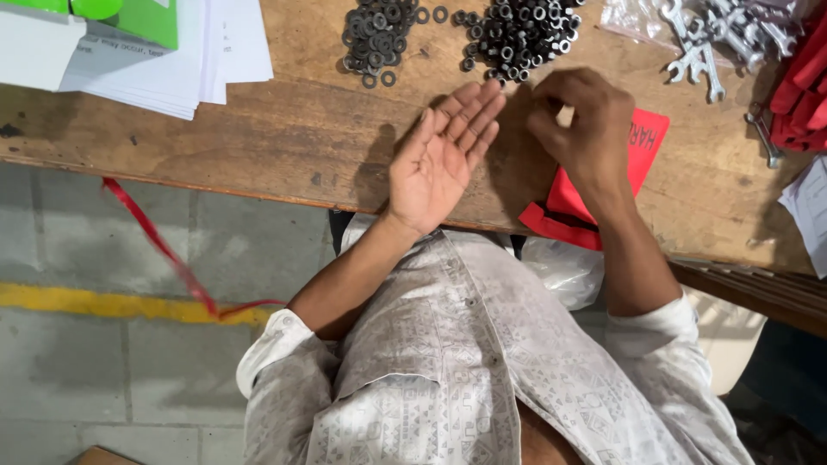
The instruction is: Sorting and putting metal washers and small hardware into a small red pouch and clear plastic bags.
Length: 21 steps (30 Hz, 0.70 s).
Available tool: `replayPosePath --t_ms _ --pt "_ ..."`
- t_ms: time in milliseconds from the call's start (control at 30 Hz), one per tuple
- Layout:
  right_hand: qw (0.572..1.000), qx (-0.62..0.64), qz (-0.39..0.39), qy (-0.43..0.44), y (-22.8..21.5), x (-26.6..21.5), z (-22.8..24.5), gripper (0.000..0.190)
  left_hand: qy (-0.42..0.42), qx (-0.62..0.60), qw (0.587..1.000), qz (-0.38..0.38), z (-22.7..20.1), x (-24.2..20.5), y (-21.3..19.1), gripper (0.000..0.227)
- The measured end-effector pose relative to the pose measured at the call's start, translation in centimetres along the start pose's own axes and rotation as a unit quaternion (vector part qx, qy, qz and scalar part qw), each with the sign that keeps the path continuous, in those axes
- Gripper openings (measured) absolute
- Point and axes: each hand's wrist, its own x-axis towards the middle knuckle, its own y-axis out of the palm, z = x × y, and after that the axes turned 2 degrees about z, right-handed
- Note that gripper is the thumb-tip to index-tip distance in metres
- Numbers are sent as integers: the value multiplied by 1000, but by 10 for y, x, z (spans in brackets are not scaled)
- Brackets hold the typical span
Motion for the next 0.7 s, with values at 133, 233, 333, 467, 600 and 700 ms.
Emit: replayPosePath --t_ms 133,233,333,467,600,700 --pt "988 99 54 -106 -5 -14 47 21 -35 -54 998 -1 -4 -9 1 63" --pt "982 105 101 -117 2 -12 65 27 -44 -52 998 13 -6 -9 -2 64" --pt "986 124 97 -49 9 -8 59 26 -36 -73 996 30 -3 -8 -9 63" --pt "986 132 65 -83 11 -9 54 26 -33 -114 992 40 -1 -7 -13 63" --pt "986 142 37 -78 10 -13 45 27 -49 -126 991 -4 -6 -2 -4 66" --pt "989 99 31 -106 9 -20 46 35 -28 -117 992 44 -5 -3 -8 66"
